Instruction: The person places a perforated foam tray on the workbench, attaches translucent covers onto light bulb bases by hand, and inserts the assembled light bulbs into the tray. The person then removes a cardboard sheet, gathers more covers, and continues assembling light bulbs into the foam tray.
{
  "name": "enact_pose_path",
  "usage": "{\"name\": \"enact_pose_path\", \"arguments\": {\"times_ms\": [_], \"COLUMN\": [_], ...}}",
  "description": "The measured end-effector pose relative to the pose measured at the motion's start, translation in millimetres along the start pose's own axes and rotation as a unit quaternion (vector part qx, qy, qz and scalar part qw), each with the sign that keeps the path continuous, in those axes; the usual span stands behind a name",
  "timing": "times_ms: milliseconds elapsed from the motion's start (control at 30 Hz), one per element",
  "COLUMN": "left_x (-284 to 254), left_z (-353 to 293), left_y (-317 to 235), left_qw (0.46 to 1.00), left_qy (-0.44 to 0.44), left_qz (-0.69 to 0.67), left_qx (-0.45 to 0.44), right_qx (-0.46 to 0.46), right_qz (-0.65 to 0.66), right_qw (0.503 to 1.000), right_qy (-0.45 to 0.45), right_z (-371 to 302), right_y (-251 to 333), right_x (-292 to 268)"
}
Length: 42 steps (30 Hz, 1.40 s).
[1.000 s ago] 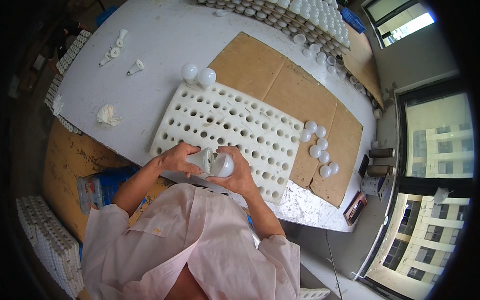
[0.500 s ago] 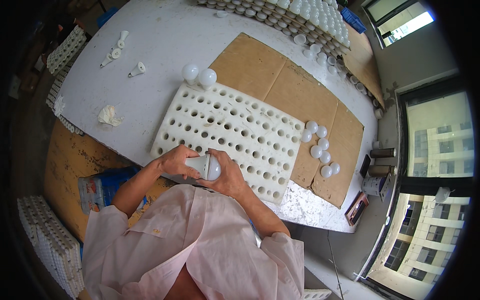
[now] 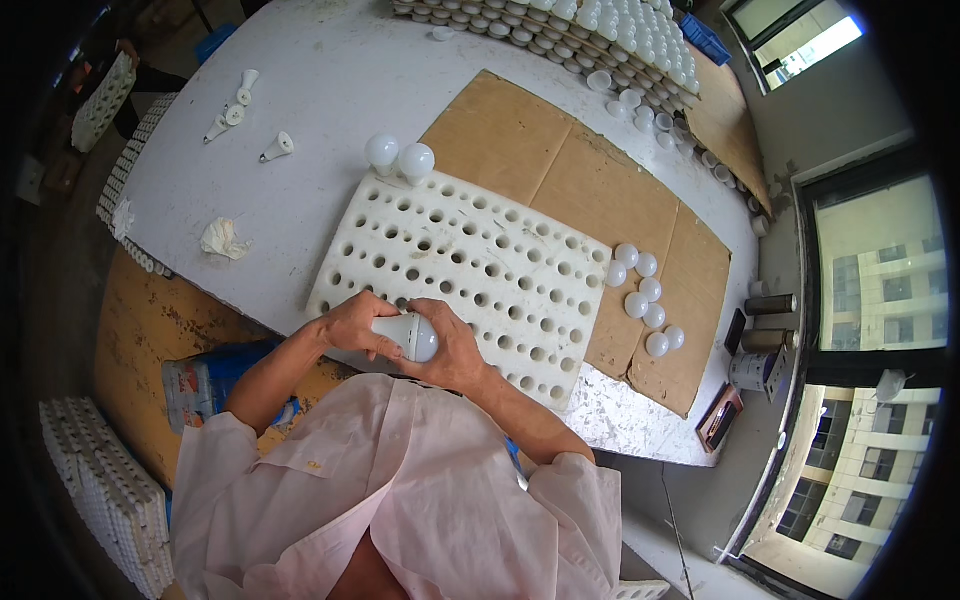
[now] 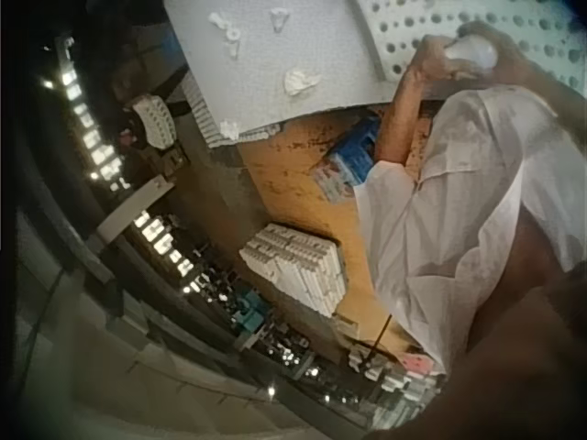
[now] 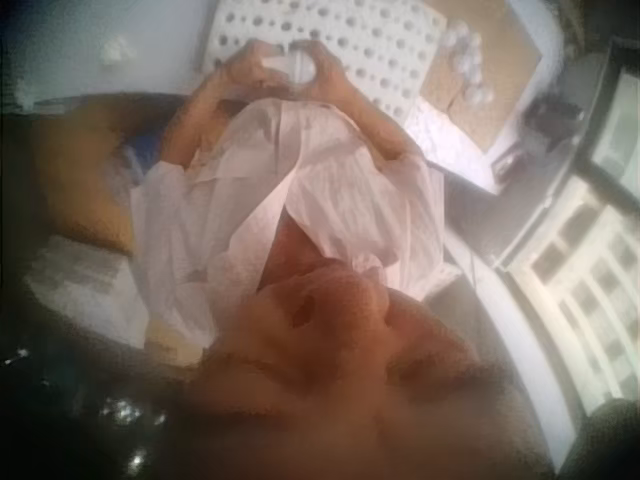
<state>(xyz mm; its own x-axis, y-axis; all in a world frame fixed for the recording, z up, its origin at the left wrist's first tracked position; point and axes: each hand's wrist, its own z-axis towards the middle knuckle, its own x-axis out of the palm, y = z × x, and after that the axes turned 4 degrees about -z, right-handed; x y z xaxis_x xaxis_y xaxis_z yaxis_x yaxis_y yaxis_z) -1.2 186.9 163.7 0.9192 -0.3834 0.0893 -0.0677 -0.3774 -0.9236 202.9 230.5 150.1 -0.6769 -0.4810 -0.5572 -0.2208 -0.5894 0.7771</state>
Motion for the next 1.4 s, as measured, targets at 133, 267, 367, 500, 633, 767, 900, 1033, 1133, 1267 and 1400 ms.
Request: {"name": "enact_pose_path", "arguments": {"times_ms": [133,267,367,500,633,767,900,1033,1133,1267,1400], "left_x": [4,9,13,9,16,14,8,1,-9,-47,-75], "left_z": [2,4,6,18,26,36,48,47,39,20,8], "left_y": [-14,-19,-29,-25,-34,-15,12,31,40,77,85], "left_qw": [1.000,1.000,1.000,0.997,0.988,0.987,0.960,0.930,0.946,0.937,0.940], "left_qy": [0.010,0.020,0.020,0.014,0.000,-0.016,0.015,0.039,-0.039,-0.195,-0.268], "left_qz": [-0.025,-0.018,-0.005,-0.036,-0.102,-0.112,-0.239,-0.335,-0.288,-0.269,-0.203], "left_qx": [0.004,0.016,-0.013,-0.063,-0.118,-0.117,-0.143,-0.146,-0.143,-0.108,-0.061], "right_qx": [-0.075,-0.088,-0.083,-0.034,-0.001,0.029,0.035,0.183,0.222,0.104,0.048], "right_qz": [0.026,0.056,0.073,0.123,0.125,0.132,0.092,0.202,0.087,-0.049,-0.146], "right_qw": [0.995,0.992,0.990,0.987,0.986,0.987,0.991,0.960,0.962,0.970,0.970], "right_qy": [-0.063,-0.075,-0.084,-0.093,-0.110,-0.086,-0.093,-0.066,-0.134,-0.214,-0.190], "right_z": [3,1,0,0,-3,-3,6,4,19,88,161], "right_y": [-1,3,5,-5,-17,-26,-35,-30,-68,-98,-121], "right_x": [1,-6,-11,-7,-7,-8,-17,-7,-2,-22,-23]}}
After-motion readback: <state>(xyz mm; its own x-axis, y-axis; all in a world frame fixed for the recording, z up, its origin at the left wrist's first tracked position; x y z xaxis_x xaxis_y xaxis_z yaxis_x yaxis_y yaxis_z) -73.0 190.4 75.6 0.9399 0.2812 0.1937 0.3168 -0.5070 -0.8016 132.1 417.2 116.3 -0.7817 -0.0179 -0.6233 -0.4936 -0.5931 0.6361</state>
